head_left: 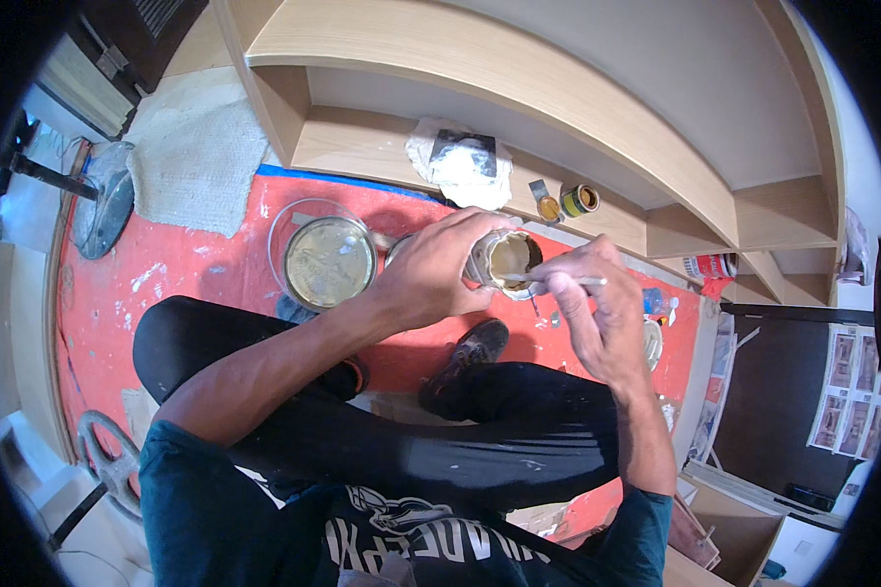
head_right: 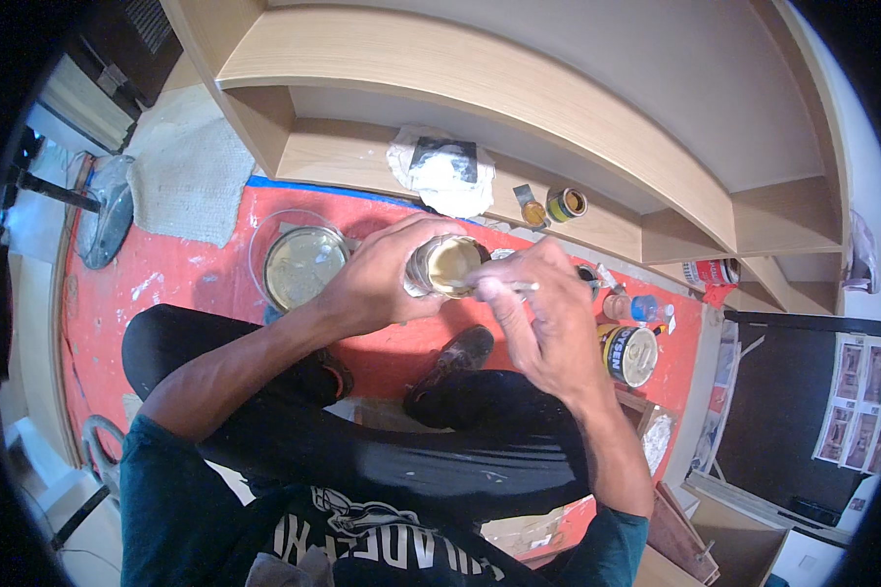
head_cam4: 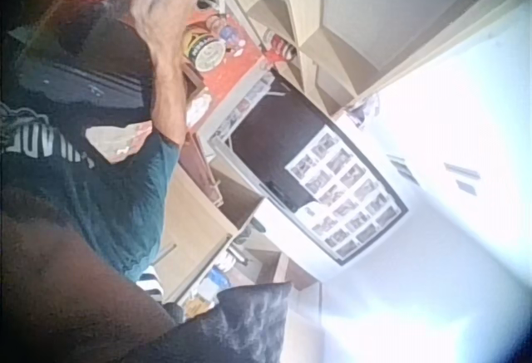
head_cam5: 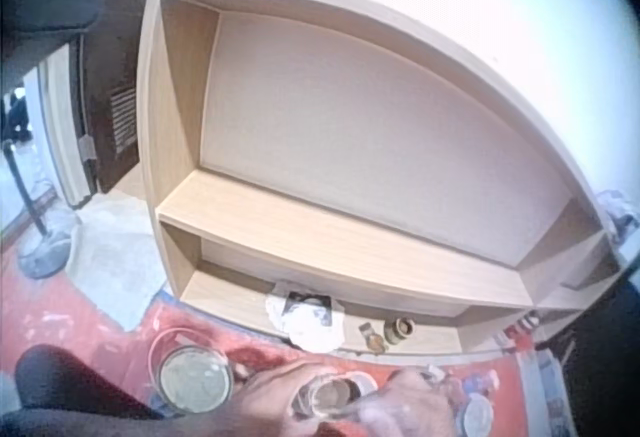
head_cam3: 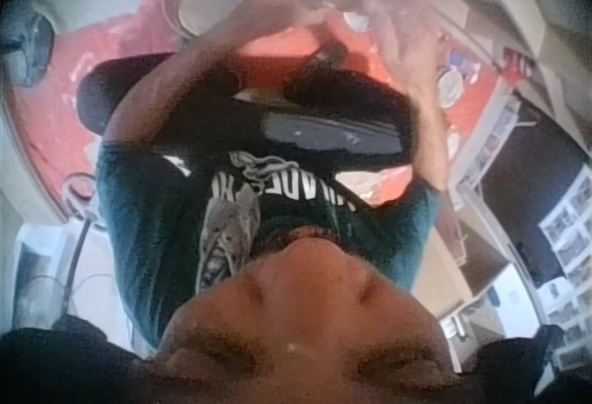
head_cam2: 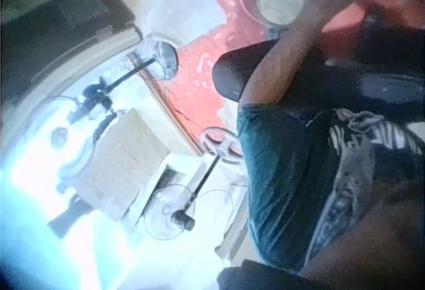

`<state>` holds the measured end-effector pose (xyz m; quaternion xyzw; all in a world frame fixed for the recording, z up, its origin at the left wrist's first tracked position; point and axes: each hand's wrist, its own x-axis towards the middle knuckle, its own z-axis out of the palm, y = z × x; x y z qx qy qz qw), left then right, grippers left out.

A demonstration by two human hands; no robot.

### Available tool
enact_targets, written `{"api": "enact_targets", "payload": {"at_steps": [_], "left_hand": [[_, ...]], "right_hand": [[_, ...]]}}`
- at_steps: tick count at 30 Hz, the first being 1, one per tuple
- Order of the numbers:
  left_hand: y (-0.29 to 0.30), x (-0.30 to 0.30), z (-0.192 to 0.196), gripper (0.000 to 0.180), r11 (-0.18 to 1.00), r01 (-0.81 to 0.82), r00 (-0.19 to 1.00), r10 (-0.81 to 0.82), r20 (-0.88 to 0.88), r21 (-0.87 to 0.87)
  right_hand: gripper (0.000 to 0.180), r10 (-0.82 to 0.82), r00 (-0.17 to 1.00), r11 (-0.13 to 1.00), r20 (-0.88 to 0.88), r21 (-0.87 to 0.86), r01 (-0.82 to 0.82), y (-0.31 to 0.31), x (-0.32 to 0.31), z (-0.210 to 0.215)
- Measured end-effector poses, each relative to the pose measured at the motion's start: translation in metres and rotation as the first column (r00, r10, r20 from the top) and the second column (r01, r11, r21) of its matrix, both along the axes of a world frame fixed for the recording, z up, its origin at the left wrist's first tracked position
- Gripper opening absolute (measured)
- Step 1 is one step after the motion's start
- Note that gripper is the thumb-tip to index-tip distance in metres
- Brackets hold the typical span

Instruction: The person sits on the floor and uses a wooden stick to stir a beige-colored substance inside a small metal can. They repeatedly dip the stick into the can and mix the contents thoroughly.

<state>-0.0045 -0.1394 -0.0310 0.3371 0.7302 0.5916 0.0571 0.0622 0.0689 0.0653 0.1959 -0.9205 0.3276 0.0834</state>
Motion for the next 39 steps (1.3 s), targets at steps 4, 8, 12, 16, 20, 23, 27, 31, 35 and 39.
{"api": "enact_targets", "payload": {"at_steps": [4,8,12,16,20,23,27,31,35,39], "left_hand": [[0.0,0.001,0.001,0.054,1.0,-0.011,1.0,0.011,0.003,-0.001],[0.0,0.002,0.002,0.056,1.0,-0.013,0.999,0.013,0.039,-0.009],[0.0,0.003,0.006,0.057,0.999,-0.013,0.998,0.015,0.057,-0.034],[0.004,0.005,0.001,0.057,0.999,-0.031,0.999,0.031,0.031,-0.007],[0.0,0.004,0.0,0.059,0.999,-0.028,0.999,0.028,0.026,-0.025],[0.0,0.006,0.002,0.061,0.999,-0.023,0.998,0.025,0.055,-0.036],[0.001,0.006,0.003,0.063,0.998,-0.057,0.997,0.058,0.055,-0.02],[0.002,0.001,-0.007,0.065,0.999,-0.011,0.965,-0.004,0.264,0.054],[0.003,0.001,-0.017,0.066,0.995,0.022,0.947,-0.052,0.316,0.098],[0.003,0.002,-0.013,0.067,0.988,0.088,0.929,-0.127,0.348,0.124]], "right_hand": [[0.011,-0.01,0.998,0.997,-0.063,0.077,0.014,0.003,-0.004,0.007],[0.011,-0.025,0.999,0.995,0.039,-0.096,0.029,0.006,0.001,0.003],[0.011,-0.034,0.999,0.999,0.028,-0.017,0.034,0.006,-0.001,0.006],[0.014,-0.034,0.995,0.995,-0.096,0.094,0.043,0.007,-0.004,0.004],[0.014,0.095,0.995,0.995,0.031,-0.009,-0.095,0.0,-0.001,0.005],[0.009,-0.069,0.994,0.983,-0.087,0.164,0.083,0.003,-0.002,0.012],[0.007,0.011,0.999,1.0,-0.038,-0.028,-0.012,-0.001,0.0,0.005],[0.007,-0.113,0.994,0.989,-0.007,-0.1,0.112,0.011,-0.001,0.01],[0.008,-0.049,0.993,0.998,-0.108,0.022,0.052,0.005,-0.007,0.01],[0.009,-0.006,0.991,0.999,-0.132,0.037,0.011,-0.001,-0.01,0.004]]}}
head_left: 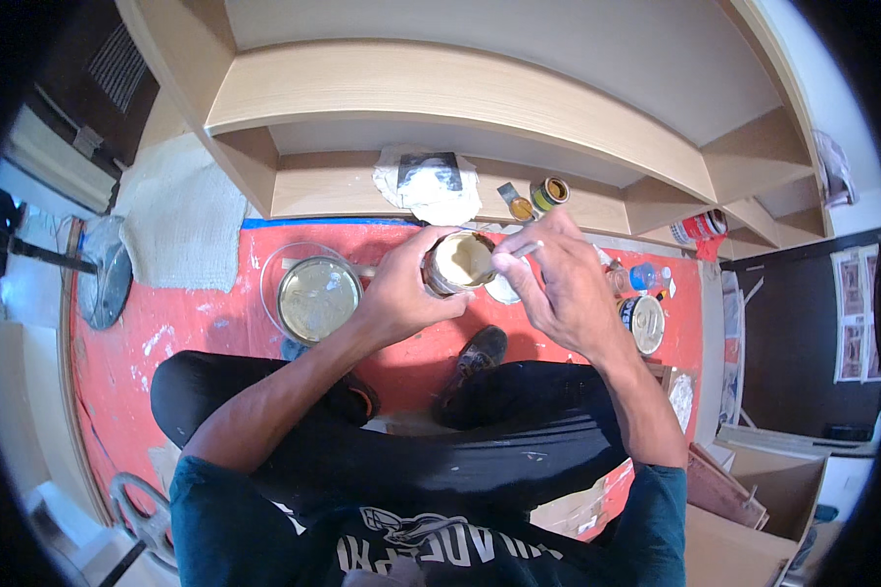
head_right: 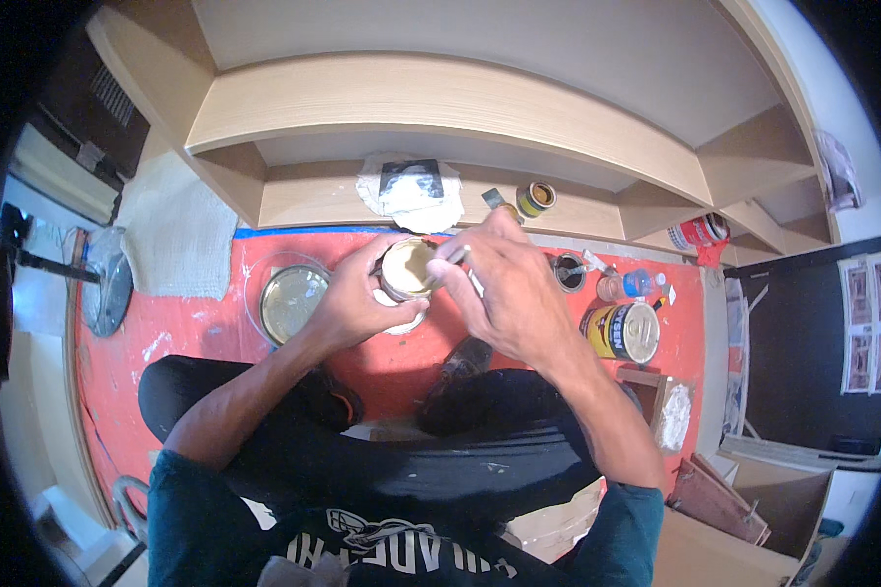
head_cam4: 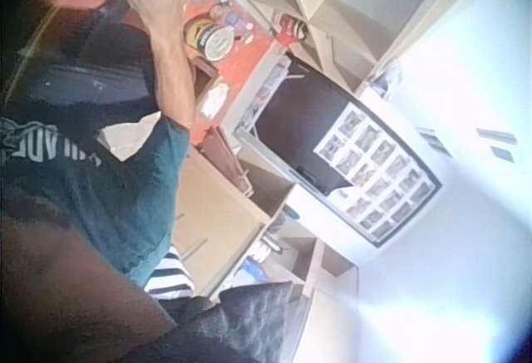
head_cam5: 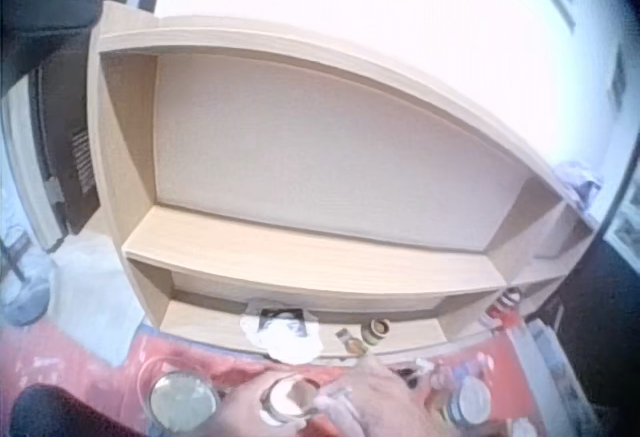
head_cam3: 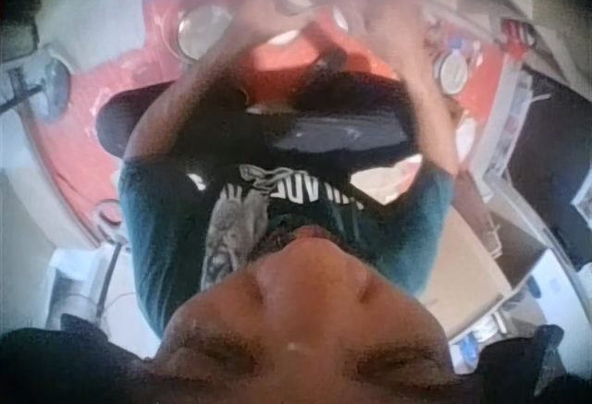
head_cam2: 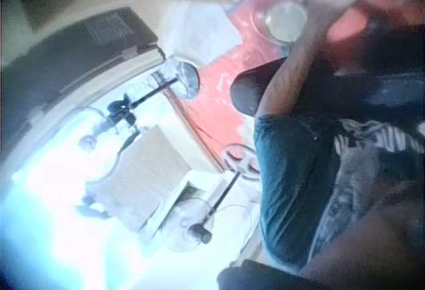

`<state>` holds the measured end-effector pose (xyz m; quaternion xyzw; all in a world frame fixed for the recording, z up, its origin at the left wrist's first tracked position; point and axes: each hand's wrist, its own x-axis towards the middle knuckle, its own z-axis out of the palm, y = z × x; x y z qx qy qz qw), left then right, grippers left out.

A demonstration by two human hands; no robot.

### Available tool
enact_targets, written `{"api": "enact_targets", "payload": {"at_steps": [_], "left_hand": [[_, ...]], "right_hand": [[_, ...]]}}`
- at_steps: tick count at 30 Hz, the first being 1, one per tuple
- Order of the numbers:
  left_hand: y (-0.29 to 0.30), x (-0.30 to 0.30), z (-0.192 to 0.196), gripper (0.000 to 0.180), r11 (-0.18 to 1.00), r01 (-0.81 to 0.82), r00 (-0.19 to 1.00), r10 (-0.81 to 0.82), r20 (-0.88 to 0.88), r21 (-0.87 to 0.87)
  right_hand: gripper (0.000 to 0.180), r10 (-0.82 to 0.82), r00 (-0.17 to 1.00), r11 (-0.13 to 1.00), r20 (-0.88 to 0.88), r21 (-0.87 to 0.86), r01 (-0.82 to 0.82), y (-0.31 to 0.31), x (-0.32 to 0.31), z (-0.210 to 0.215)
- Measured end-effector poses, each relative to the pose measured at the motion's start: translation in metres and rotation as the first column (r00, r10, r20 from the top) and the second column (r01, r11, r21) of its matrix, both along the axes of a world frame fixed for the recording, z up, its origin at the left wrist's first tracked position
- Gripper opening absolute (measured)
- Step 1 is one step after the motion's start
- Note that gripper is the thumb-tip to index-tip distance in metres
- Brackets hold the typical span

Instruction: The person sits on the floor and uses a wooden stick to stir a beige-colored substance inside a small metal can. They repeatedly dip the stick into the can and mix the contents thoroughly.

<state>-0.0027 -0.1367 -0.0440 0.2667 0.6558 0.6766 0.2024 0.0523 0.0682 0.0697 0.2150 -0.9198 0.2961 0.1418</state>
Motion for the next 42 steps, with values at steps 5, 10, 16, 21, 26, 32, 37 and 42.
{"api": "enact_targets", "payload": {"at_steps": [5,10,16,21,26,32,37,42], "left_hand": [[0.003,0.001,0.002,0.067,1.0,-0.014,1.0,0.014,-0.001,-0.011],[0.006,0.004,0.005,0.067,1.0,-0.009,0.998,0.009,-0.059,-0.002],[0.007,0.004,0.002,0.064,0.999,0.037,0.997,-0.037,-0.067,0.003],[0.007,0.001,0.003,0.066,1.0,0.021,0.999,-0.021,-0.043,0.003],[0.005,0.002,0.024,0.063,0.99,-0.006,0.996,-0.006,-0.084,-0.143],[0.001,0.0,0.02,0.067,0.973,-0.112,0.93,0.032,-0.367,-0.2],[-0.002,0.0,0.02,0.064,0.972,-0.09,0.93,0.005,-0.367,-0.216],[-0.003,-0.004,0.005,0.06,0.971,-0.126,0.916,0.036,-0.4,-0.202]], "right_hand": [[0.015,-0.061,0.995,0.997,-0.083,-0.056,0.057,0.001,-0.003,-0.002],[0.017,0.015,0.998,0.992,-0.053,-0.125,-0.021,-0.005,-0.003,0.0],[0.019,-0.01,1.0,0.997,-0.017,-0.074,0.008,-0.002,-0.002,0.003],[0.022,-0.001,0.999,0.991,-0.039,-0.132,-0.004,0.0,-0.005,0.002],[0.02,-0.058,0.998,0.998,-0.005,0.006,0.058,0.008,-0.004,0.013],[0.016,0.055,0.996,0.998,-0.074,0.033,-0.053,0.012,-0.003,0.014],[0.015,0.011,0.995,1.0,0.095,-0.009,-0.011,0.01,0.001,0.013],[0.013,-0.018,1.0,0.992,-0.023,0.128,0.021,0.006,-0.001,0.021]]}}
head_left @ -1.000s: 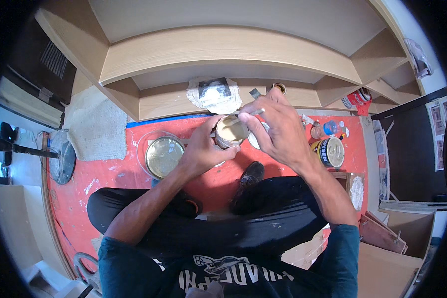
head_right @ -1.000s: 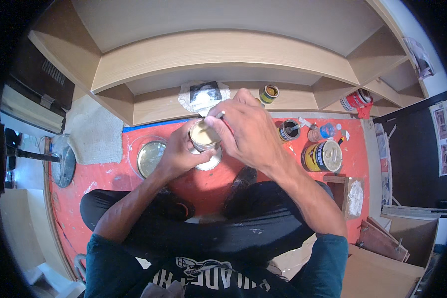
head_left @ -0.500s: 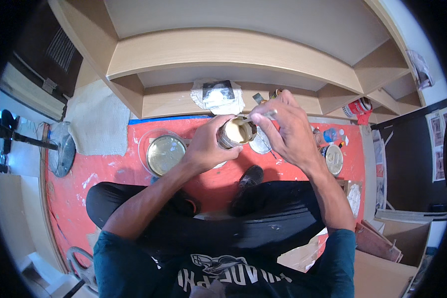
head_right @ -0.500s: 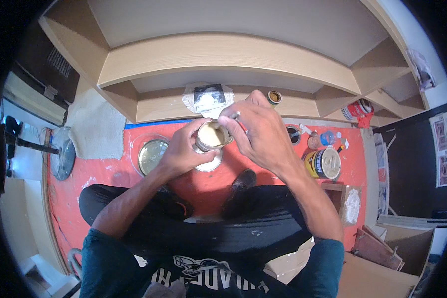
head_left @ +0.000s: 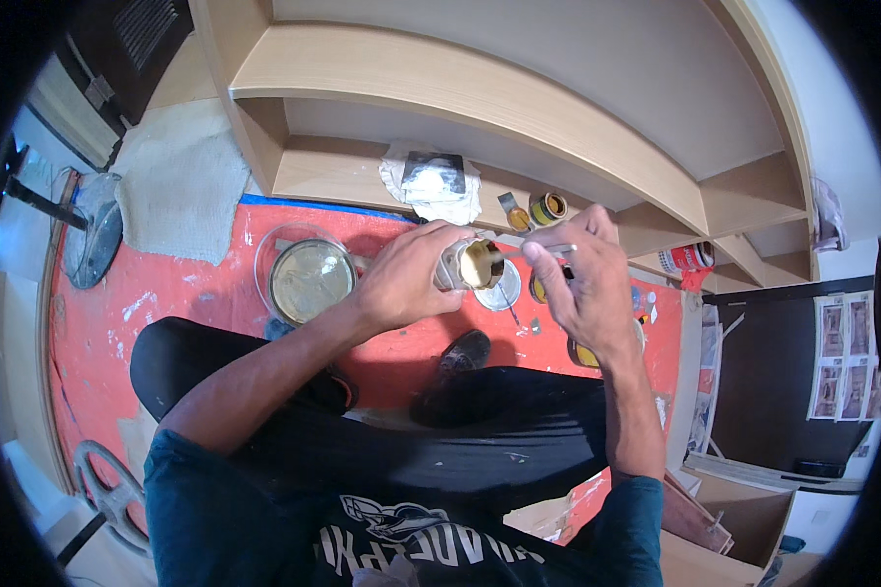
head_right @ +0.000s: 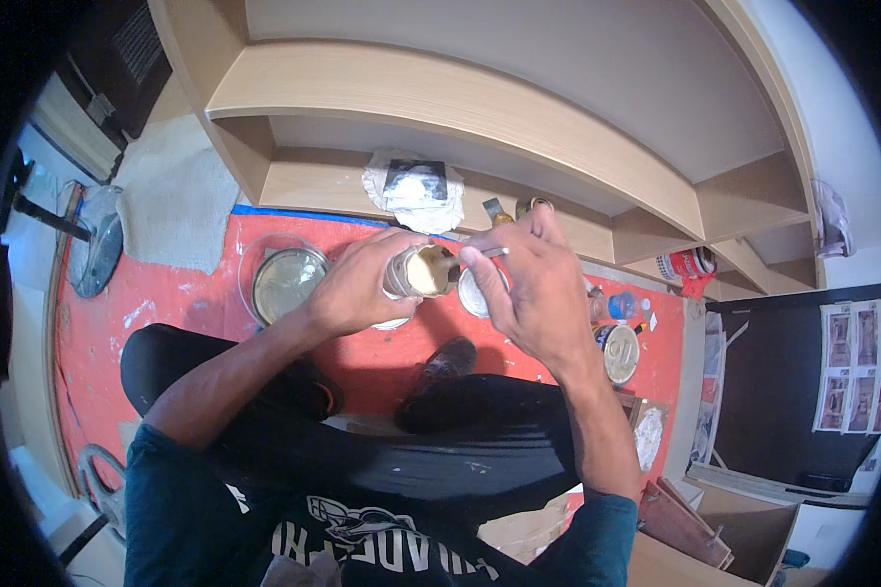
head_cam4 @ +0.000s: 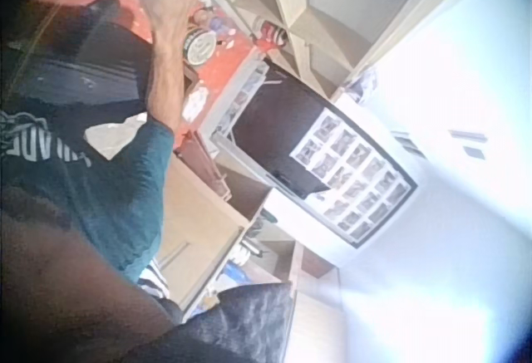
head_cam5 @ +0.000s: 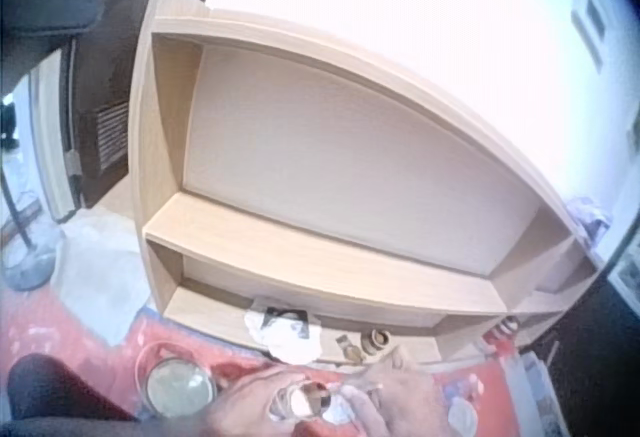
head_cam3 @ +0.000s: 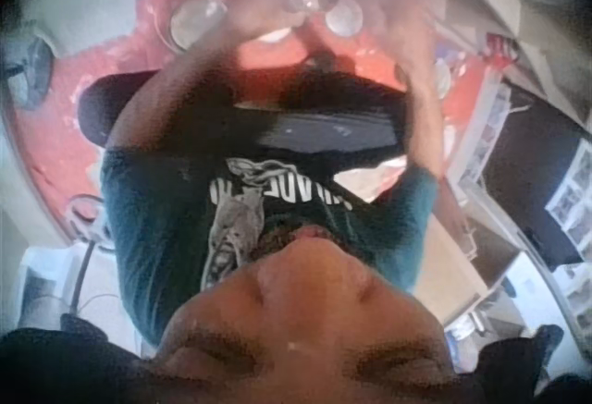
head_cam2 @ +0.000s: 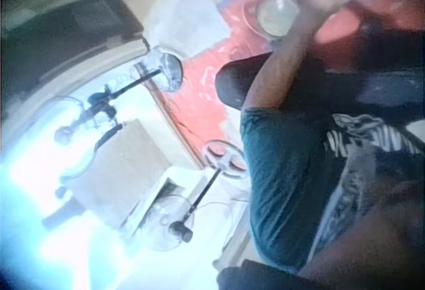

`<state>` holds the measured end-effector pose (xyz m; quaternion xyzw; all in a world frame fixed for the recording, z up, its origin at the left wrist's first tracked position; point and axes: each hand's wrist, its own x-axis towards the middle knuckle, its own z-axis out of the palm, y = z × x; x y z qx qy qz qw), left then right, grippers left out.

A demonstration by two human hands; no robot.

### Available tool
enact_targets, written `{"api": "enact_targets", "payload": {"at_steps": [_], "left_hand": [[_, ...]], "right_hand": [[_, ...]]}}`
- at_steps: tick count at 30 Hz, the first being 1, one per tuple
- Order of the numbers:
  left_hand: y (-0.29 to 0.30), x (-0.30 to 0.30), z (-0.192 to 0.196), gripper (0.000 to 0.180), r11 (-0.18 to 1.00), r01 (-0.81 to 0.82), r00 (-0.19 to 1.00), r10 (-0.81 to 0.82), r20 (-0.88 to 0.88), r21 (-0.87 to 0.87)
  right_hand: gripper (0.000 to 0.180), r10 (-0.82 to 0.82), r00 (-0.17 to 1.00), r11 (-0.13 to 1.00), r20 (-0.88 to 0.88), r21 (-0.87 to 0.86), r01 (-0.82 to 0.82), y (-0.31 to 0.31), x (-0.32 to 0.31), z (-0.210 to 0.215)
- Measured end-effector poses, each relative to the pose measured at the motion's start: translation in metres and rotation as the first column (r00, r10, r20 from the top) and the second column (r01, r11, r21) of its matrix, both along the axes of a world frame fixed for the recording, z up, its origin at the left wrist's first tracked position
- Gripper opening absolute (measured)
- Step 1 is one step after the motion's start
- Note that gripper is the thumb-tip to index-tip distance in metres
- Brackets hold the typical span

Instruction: The person sits on the floor and uses a wooden stick to stir a beige-colored substance inside a small metal can. They repeatedly dip the stick into the can and mix the contents thoroughly.

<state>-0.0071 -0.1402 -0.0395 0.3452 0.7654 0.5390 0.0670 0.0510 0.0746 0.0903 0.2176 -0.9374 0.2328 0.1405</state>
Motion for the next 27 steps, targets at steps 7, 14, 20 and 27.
{"api": "enact_targets", "payload": {"at_steps": [7,14,20,27], "left_hand": [[-0.003,-0.003,0.001,0.058,1.0,-0.01,1.0,0.01,0.015,0.018],[-0.004,-0.003,0.002,0.06,0.999,-0.029,0.998,0.026,0.064,0.041],[0.0,-0.002,-0.003,0.06,0.997,-0.046,0.997,0.043,0.057,0.066],[0.001,-0.001,-0.006,0.059,0.996,-0.072,0.997,0.073,-0.034,0.048]], "right_hand": [[0.01,-0.009,1.0,1.0,-0.001,0.023,0.009,-0.007,0.002,0.0],[0.009,-0.054,0.996,0.995,0.073,-0.077,0.059,0.001,0.004,-0.001],[0.008,0.018,0.992,0.997,-0.124,0.071,-0.009,-0.004,0.001,0.008],[0.007,-0.011,0.999,0.999,-0.045,0.04,0.013,-0.007,0.005,0.009]]}}
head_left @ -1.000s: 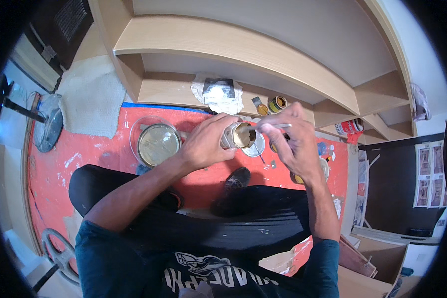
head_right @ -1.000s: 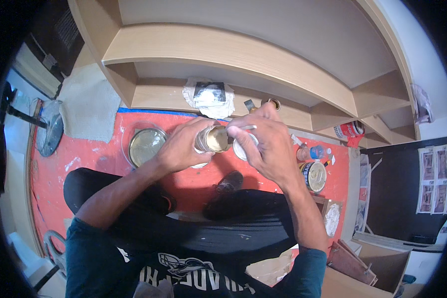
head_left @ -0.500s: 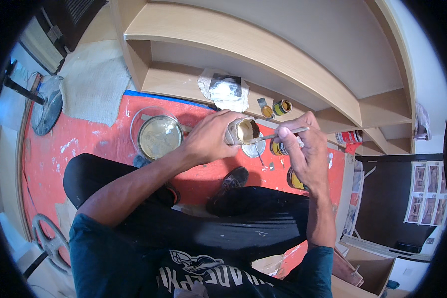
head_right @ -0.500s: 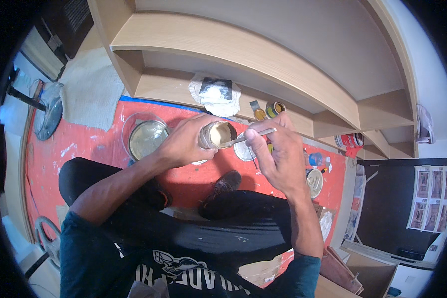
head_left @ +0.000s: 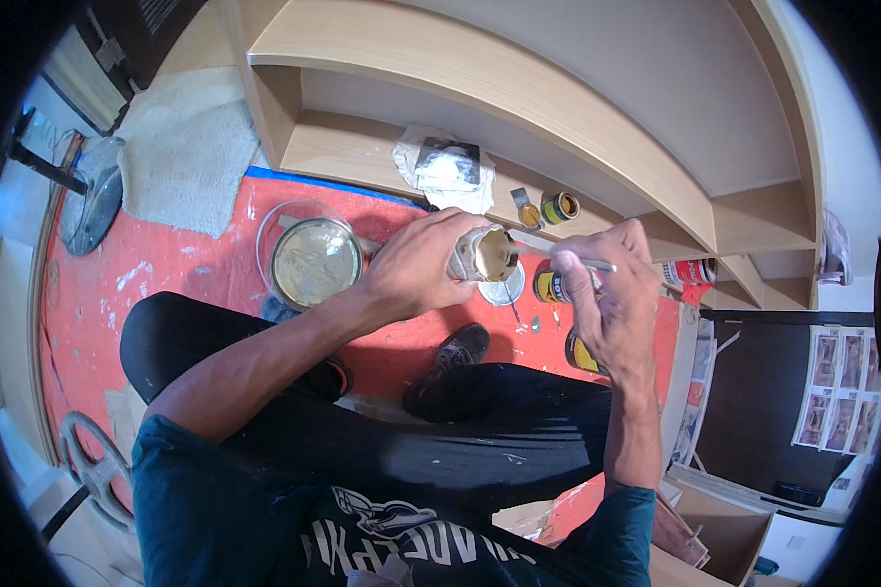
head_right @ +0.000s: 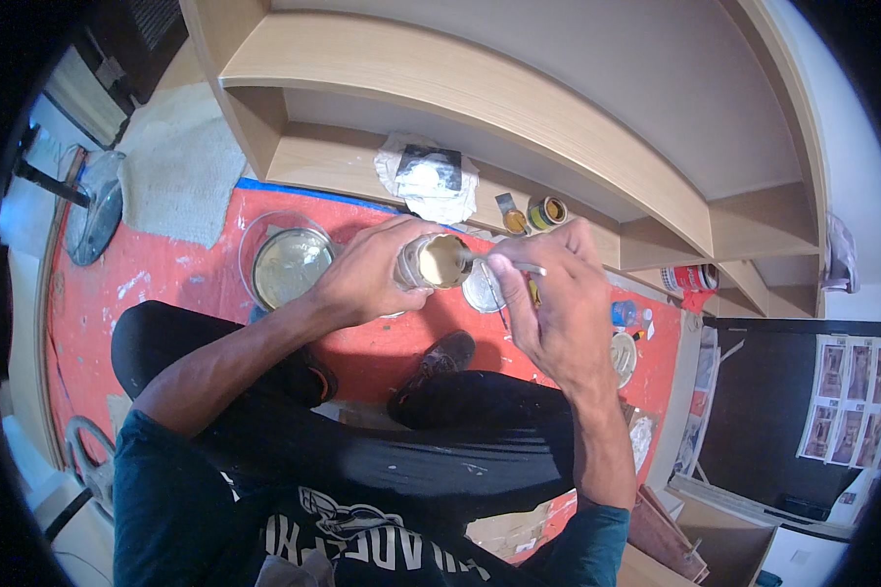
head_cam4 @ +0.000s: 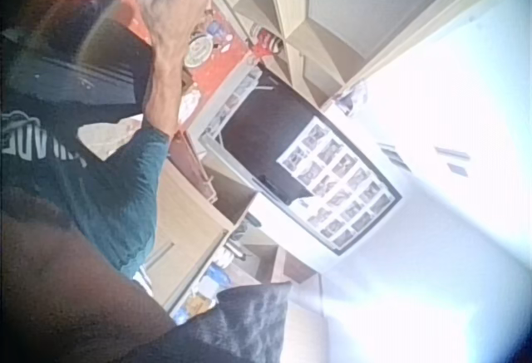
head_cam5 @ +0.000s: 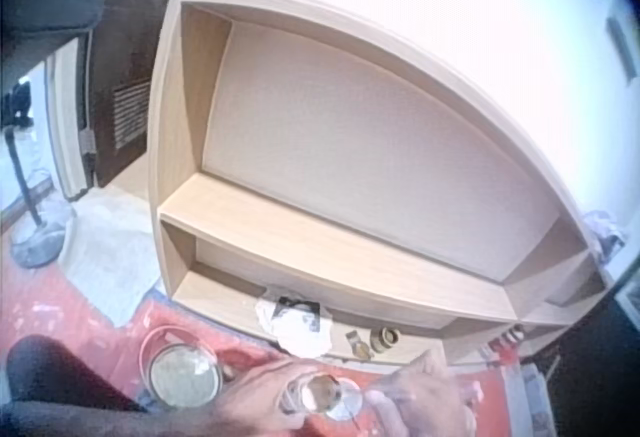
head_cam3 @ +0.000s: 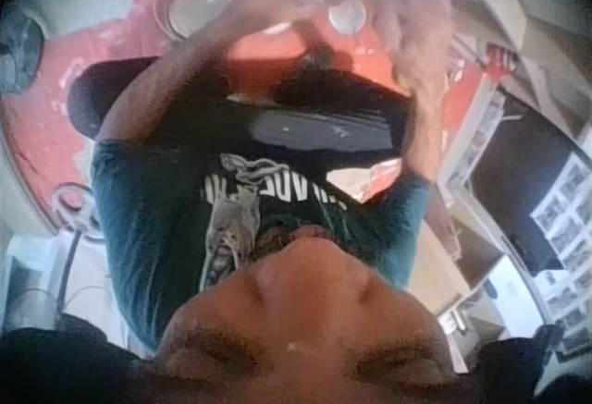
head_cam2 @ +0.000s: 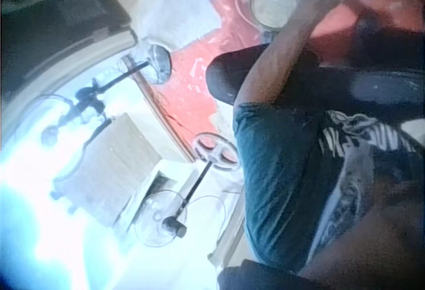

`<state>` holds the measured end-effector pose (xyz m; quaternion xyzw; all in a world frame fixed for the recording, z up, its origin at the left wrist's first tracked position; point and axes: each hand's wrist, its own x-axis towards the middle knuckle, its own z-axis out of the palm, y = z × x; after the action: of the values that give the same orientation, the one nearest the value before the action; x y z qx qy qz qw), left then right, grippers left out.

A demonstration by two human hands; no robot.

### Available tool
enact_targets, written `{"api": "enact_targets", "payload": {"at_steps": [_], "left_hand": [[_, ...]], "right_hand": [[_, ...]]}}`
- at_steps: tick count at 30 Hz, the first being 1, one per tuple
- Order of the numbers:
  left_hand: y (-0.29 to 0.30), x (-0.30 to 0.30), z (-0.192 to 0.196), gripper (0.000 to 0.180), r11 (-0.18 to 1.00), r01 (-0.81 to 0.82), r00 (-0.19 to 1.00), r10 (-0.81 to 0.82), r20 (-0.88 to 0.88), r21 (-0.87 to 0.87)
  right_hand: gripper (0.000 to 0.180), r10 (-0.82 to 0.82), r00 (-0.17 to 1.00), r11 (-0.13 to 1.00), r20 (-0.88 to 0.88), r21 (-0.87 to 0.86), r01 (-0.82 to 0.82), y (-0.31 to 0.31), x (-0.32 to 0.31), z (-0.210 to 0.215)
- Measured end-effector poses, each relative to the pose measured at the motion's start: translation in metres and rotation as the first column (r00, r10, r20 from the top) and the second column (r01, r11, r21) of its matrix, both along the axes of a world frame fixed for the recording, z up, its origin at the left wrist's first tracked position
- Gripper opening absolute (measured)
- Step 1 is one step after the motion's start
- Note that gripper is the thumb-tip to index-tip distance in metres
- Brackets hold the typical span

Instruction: The person sits on the floor and uses a wooden stick to stir a beige-colored substance inside a small metal can. They repeatedly dip the stick into the can and mix the contents thoroughly.

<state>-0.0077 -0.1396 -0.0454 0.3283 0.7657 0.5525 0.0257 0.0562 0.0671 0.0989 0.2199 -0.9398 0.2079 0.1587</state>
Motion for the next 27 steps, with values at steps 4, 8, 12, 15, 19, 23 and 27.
{"api": "enact_targets", "payload": {"at_steps": [4,8,12,15,19,23,27], "left_hand": [[-0.001,-0.001,0.001,0.06,1.0,0.005,1.0,-0.005,0.014,-0.001],[0.0,0.001,0.0,0.061,1.0,-0.002,1.0,0.002,0.009,0.017],[-0.001,0.005,0.002,0.062,1.0,-0.01,0.999,0.009,0.043,0.018],[0.0,0.003,0.005,0.062,0.999,-0.003,0.999,0.001,0.046,0.04],[-0.004,0.001,0.004,0.062,0.999,0.005,0.999,-0.007,0.051,0.049],[-0.004,0.003,0.004,0.062,1.0,0.002,1.0,-0.002,0.018,0.019],[-0.004,0.002,0.0,0.063,1.0,-0.013,1.0,0.014,-0.002,0.009]], "right_hand": [[0.008,-0.034,0.998,0.998,0.058,-0.045,0.036,0.0,0.001,-0.005],[0.011,-0.012,0.993,0.986,0.114,-0.166,0.031,-0.007,-0.001,-0.016],[0.013,-0.047,0.991,0.993,0.124,-0.103,0.06,-0.003,-0.007,-0.026],[0.015,-0.029,0.974,0.973,0.225,-0.216,0.079,-0.006,-0.006,-0.029],[0.016,-0.041,0.981,0.984,0.191,-0.164,0.073,-0.003,-0.013,-0.033],[0.015,0.044,0.931,0.923,0.363,-0.371,0.101,0.003,-0.01,-0.037],[0.013,-0.026,0.987,0.996,0.157,-0.08,0.039,0.002,-0.015,-0.027]]}}
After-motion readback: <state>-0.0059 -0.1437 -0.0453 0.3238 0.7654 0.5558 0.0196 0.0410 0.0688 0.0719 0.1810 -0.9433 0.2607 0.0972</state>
